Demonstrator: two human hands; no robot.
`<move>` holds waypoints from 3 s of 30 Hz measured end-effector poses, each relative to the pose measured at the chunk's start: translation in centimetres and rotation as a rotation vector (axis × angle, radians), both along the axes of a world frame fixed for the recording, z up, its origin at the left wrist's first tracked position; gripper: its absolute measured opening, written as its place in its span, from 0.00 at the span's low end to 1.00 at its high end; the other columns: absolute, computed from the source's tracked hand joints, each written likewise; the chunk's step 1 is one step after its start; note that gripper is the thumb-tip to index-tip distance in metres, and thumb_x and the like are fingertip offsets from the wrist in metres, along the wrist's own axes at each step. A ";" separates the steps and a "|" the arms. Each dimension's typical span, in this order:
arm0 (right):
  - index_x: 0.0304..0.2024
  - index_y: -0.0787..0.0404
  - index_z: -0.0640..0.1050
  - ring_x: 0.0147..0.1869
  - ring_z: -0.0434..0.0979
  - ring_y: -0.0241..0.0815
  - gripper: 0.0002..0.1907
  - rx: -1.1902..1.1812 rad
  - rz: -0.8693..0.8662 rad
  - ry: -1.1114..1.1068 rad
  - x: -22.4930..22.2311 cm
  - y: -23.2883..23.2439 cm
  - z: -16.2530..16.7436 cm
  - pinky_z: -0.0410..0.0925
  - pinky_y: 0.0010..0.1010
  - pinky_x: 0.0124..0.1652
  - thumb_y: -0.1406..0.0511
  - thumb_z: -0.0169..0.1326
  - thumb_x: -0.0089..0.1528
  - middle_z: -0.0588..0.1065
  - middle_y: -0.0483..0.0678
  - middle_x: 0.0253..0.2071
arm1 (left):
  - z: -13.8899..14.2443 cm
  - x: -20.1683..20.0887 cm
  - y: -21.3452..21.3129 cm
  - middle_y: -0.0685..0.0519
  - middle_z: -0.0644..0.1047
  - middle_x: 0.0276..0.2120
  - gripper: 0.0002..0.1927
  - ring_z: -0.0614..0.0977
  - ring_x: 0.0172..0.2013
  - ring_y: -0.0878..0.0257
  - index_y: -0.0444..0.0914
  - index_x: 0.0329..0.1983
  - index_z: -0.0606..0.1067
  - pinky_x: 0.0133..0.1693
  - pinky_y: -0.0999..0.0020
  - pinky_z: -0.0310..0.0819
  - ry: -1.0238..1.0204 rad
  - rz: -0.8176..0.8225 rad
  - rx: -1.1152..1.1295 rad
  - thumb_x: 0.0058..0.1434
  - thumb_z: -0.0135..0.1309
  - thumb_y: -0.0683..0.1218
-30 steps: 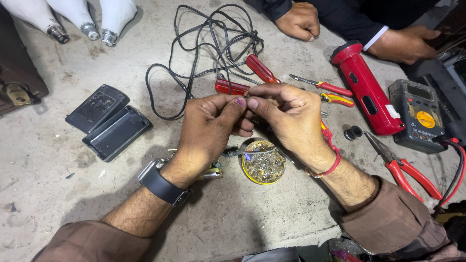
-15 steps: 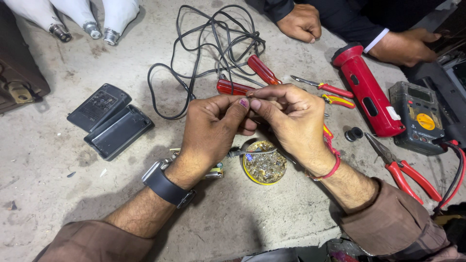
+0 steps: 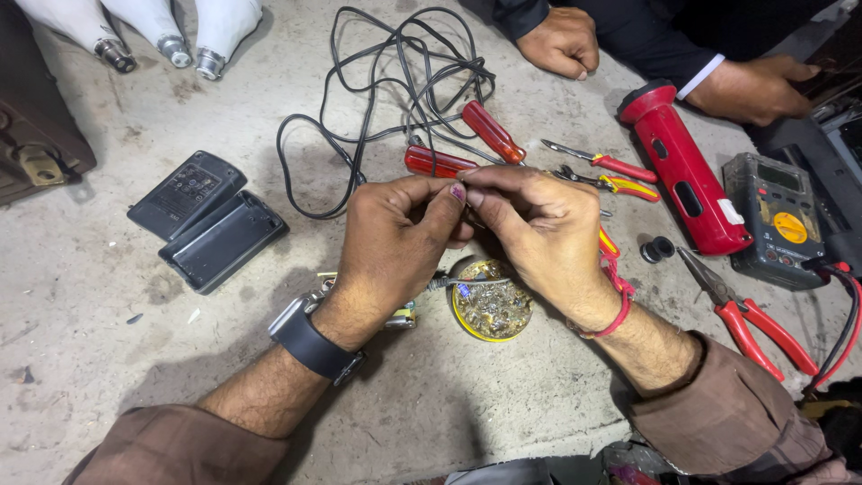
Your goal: The person disassembles a black remote control, then uses wire cutters to strip a black wire and a soldering iron to solder the wire to a small circuit board. The person also uses pliers to adjust the wire and inspects the connections.
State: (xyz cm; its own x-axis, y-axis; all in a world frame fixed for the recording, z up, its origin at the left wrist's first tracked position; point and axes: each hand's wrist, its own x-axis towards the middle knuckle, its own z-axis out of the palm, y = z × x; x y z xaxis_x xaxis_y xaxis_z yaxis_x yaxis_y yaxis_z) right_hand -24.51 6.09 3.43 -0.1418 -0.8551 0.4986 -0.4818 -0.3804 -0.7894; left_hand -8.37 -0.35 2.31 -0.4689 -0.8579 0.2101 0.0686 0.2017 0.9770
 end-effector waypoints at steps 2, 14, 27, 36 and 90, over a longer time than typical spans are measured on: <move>0.51 0.67 0.80 0.44 0.82 0.30 0.11 0.016 0.013 -0.091 0.1 -0.1 0.1 0.77 0.21 0.44 0.74 0.58 0.66 0.82 0.48 0.44 | 0.1 0.0 0.0 0.53 0.84 0.28 0.10 0.85 0.29 0.71 0.32 0.43 0.82 0.32 0.77 0.84 0.001 0.002 -0.006 0.68 0.54 0.43; 0.56 0.70 0.76 0.44 0.81 0.31 0.14 0.057 0.132 -0.127 -0.1 -0.2 0.1 0.77 0.22 0.44 0.76 0.55 0.68 0.79 0.50 0.46 | 0.1 0.1 0.1 0.54 0.83 0.26 0.09 0.84 0.28 0.72 0.32 0.41 0.82 0.31 0.77 0.82 -0.030 0.011 -0.055 0.68 0.53 0.42; 0.50 0.69 0.76 0.45 0.81 0.29 0.10 0.091 0.078 -0.115 -0.2 -0.2 0.0 0.77 0.19 0.44 0.75 0.58 0.66 0.79 0.47 0.42 | -0.2 0.1 -0.2 0.53 0.82 0.31 0.12 0.83 0.31 0.72 0.30 0.44 0.79 0.35 0.76 0.84 0.040 -0.094 0.029 0.72 0.46 0.41; 0.51 0.69 0.77 0.44 0.82 0.30 0.12 0.155 0.039 -0.092 -0.1 -0.2 0.3 0.78 0.21 0.43 0.74 0.59 0.65 0.81 0.48 0.40 | -0.4 0.2 -0.3 0.52 0.82 0.32 0.12 0.82 0.30 0.72 0.30 0.44 0.79 0.34 0.76 0.83 0.029 -0.119 0.017 0.72 0.45 0.42; 0.47 0.66 0.77 0.43 0.81 0.30 0.12 0.196 0.146 -0.210 -0.6 0.0 -1.2 0.75 0.21 0.43 0.73 0.62 0.62 0.81 0.46 0.41 | 0.4 1.9 -2.3 0.53 0.81 0.30 0.13 0.80 0.27 0.71 0.30 0.46 0.80 0.30 0.76 0.80 0.352 -0.031 0.206 0.65 0.60 0.44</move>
State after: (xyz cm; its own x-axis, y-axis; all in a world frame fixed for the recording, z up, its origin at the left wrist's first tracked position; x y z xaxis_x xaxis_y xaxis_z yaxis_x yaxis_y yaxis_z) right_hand -25.10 6.11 2.19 -0.0930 -0.9510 0.2950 -0.2524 -0.2640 -0.9309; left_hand -6.50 -2.66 2.68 -0.4255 -0.8853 0.1875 0.4086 -0.0031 0.9127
